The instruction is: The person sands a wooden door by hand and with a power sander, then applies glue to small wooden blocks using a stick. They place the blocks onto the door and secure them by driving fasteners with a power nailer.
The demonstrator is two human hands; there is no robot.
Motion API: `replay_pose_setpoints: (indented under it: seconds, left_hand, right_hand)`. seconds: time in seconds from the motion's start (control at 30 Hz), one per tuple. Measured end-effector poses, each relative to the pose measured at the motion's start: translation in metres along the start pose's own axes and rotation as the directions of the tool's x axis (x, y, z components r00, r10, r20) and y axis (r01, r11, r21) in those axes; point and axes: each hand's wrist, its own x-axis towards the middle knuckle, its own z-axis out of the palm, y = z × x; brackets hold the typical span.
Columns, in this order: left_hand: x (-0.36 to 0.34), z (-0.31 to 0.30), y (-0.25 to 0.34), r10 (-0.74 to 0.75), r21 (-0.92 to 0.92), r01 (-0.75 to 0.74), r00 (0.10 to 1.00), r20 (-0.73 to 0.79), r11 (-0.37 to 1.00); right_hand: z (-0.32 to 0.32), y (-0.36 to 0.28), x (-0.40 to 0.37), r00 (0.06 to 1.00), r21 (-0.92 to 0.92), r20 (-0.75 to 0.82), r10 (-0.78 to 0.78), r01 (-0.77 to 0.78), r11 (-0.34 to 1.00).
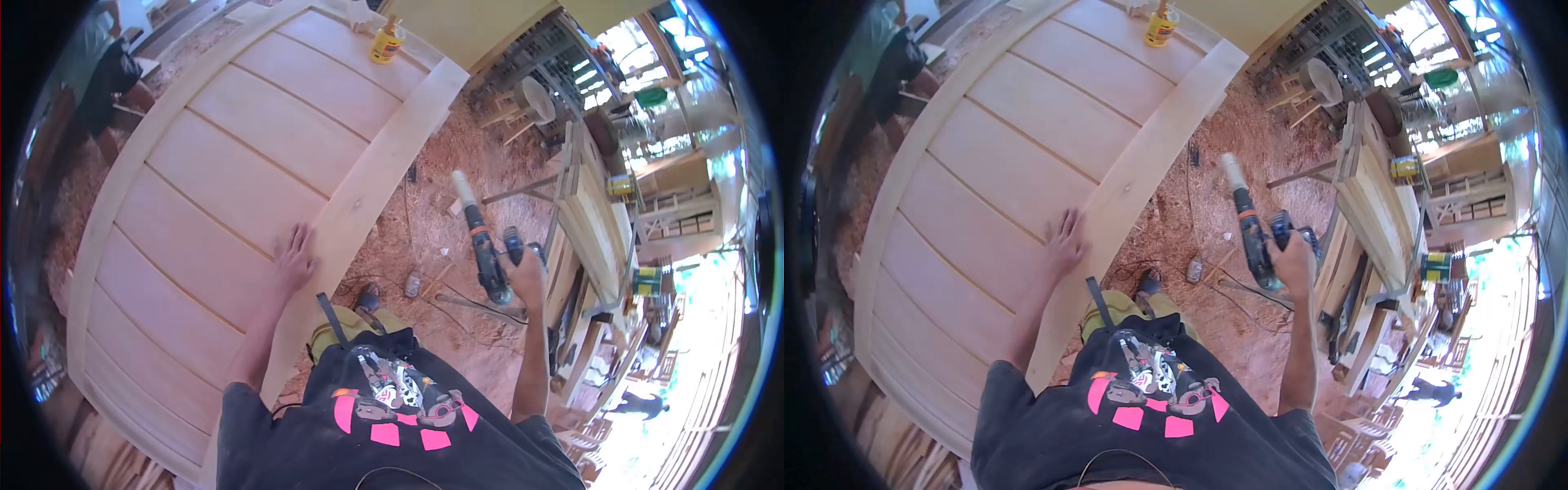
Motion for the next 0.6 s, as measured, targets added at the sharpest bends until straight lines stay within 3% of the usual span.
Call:
replay_pose_setpoints:
  seconds: [0.07,0.13,0.2,0.3,0.43,0.53,0.6]
  left_hand:
    - [0.033,0.002,0.003,0.042,-0.013,-0.042,0.999,0.004,0.999]
    - [0.060,0.007,0.004,0.076,-0.028,-0.076,0.997,0.005,0.997]
    - [0.079,0.012,0.004,0.132,0.022,-0.132,0.991,-0.031,0.991]
    - [0.090,0.009,0.006,0.153,0.017,-0.153,0.988,-0.015,0.988]
    - [0.091,0.016,0.000,0.180,0.006,-0.180,0.983,-0.033,0.984]
    - [0.093,0.023,-0.003,0.198,0.157,-0.203,0.979,0.044,0.967]
    - [0.093,0.031,-0.009,0.225,0.072,-0.220,0.971,-0.076,0.973]
  right_hand:
    - [-0.002,0.021,-0.007,0.996,0.057,-0.091,0.018,-0.012,0.998]
    - [-0.010,0.024,-0.021,0.994,0.153,-0.042,0.100,-0.092,0.984]
    - [0.002,0.036,-0.038,0.996,0.213,-0.014,0.086,-0.081,0.974]
    - [0.008,0.004,-0.065,0.998,0.277,0.037,0.050,-0.059,0.959]
    - [0.037,-0.036,-0.087,0.944,0.530,0.206,-0.256,0.112,0.841]
    - [0.061,-0.059,-0.104,0.888,0.561,0.301,-0.348,0.131,0.817]
    - [0.079,-0.064,-0.107,0.862,0.542,0.347,-0.371,0.138,0.829]
